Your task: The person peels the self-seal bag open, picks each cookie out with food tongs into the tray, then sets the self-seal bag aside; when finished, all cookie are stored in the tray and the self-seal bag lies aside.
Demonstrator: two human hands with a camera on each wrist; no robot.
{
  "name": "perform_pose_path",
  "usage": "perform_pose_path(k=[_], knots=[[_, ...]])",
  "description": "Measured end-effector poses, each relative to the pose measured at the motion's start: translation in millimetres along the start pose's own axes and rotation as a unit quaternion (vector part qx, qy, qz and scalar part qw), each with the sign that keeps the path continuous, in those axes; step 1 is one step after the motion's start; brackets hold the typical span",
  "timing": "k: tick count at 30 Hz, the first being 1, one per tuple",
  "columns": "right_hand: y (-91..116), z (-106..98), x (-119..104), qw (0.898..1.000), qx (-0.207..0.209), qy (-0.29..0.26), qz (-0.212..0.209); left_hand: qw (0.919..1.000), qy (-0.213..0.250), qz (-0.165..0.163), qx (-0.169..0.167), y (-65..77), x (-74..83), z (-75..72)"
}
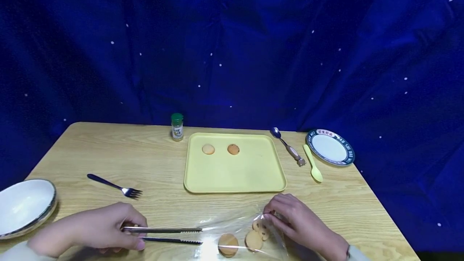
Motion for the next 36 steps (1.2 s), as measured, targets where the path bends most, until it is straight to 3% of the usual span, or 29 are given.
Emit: perform_pose_path(k=[10,16,23,31,36], knots=[[-1.2,-1.7,-0.8,1.000,0.002,-0.001,0.003,0.9979,-0.064,0.012,-0.005,-24.7,-2.3,11.3],[-2.6,-0.3,-1.5,1.000,-0.004,-0.006,0.007,0.9864,-0.162,0.023,0.012,-40.0,1.5,18.1],[-2.8,-0.1,-3.3,1.000,0.011,-0.013,-0.003,0.9800,-0.198,0.002,0.021,-53.0,1.0,21.4],[-0.8,2.0,-1.4,1.000,-0.005,-0.013,0.015,0.9652,-0.257,0.038,0.030,-57.3,2.5,22.4],[-1.6,1.2,0.5,1.000,-0.009,-0.014,0.017,0.9624,-0.263,0.061,0.028,-58.8,5.7,22.4]])
Point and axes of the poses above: each hand's wrist, its own y-axis away from the middle knuckle, its own z-axis out of the palm, x = y × z, the point moved 6 cm from there along -y, towards the middle knuckle, and after that the axes turned 10 degrees about y, right-handed, at the moved point
